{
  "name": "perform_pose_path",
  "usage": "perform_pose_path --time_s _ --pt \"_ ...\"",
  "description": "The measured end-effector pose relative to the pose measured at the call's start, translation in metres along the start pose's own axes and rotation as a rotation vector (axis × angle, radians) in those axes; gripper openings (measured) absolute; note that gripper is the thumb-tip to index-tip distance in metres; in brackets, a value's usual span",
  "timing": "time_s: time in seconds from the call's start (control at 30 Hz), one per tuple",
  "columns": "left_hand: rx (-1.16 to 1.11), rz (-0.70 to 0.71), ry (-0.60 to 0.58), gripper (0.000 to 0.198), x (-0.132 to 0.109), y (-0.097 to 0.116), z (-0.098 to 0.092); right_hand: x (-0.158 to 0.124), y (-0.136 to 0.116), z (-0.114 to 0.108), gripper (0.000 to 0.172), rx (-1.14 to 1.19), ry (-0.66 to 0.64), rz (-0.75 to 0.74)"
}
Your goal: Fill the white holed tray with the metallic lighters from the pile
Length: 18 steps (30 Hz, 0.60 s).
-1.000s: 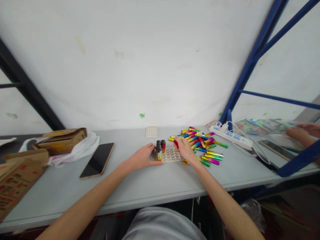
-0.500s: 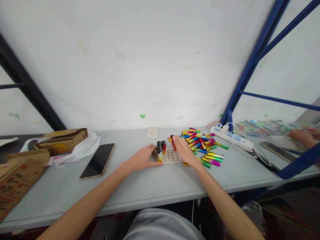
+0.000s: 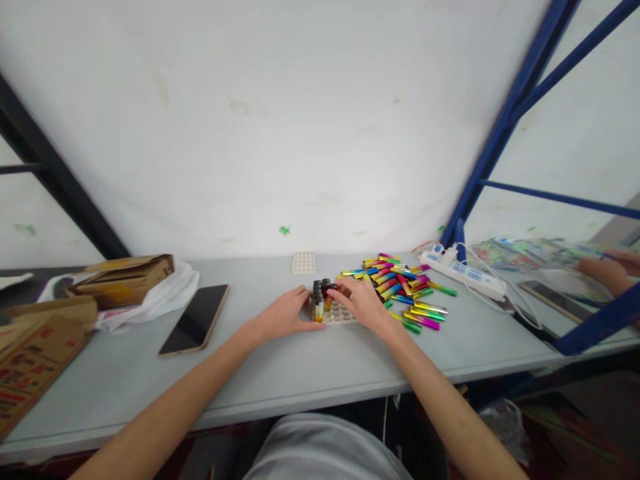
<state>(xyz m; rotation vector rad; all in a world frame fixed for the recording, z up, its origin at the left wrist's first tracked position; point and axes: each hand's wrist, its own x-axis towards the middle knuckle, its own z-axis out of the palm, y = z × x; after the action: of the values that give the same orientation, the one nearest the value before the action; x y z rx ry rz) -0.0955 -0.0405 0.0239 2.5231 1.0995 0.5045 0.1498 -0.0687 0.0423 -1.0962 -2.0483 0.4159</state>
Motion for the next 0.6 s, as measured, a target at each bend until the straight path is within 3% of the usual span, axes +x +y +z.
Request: perform_pose_path --time_s 0.13,0.33,0.6 --pt "-0.003 0.003 -0.001 0.057 0.0 0.0 0.0 0.001 -0.003 -0.009 0.033 -0.004 -0.138 -0.078" --pt "0.001 -0.006 -0.019 0.057 0.0 0.001 -0.002 0.002 -0.001 -0.015 0.031 -0.169 -0.243 -0.187" --pt "0.013 -0.013 -0.01 0.052 0.0 0.001 -0.003 0.005 -0.006 -0.001 0.023 -0.356 -0.165 -0.047"
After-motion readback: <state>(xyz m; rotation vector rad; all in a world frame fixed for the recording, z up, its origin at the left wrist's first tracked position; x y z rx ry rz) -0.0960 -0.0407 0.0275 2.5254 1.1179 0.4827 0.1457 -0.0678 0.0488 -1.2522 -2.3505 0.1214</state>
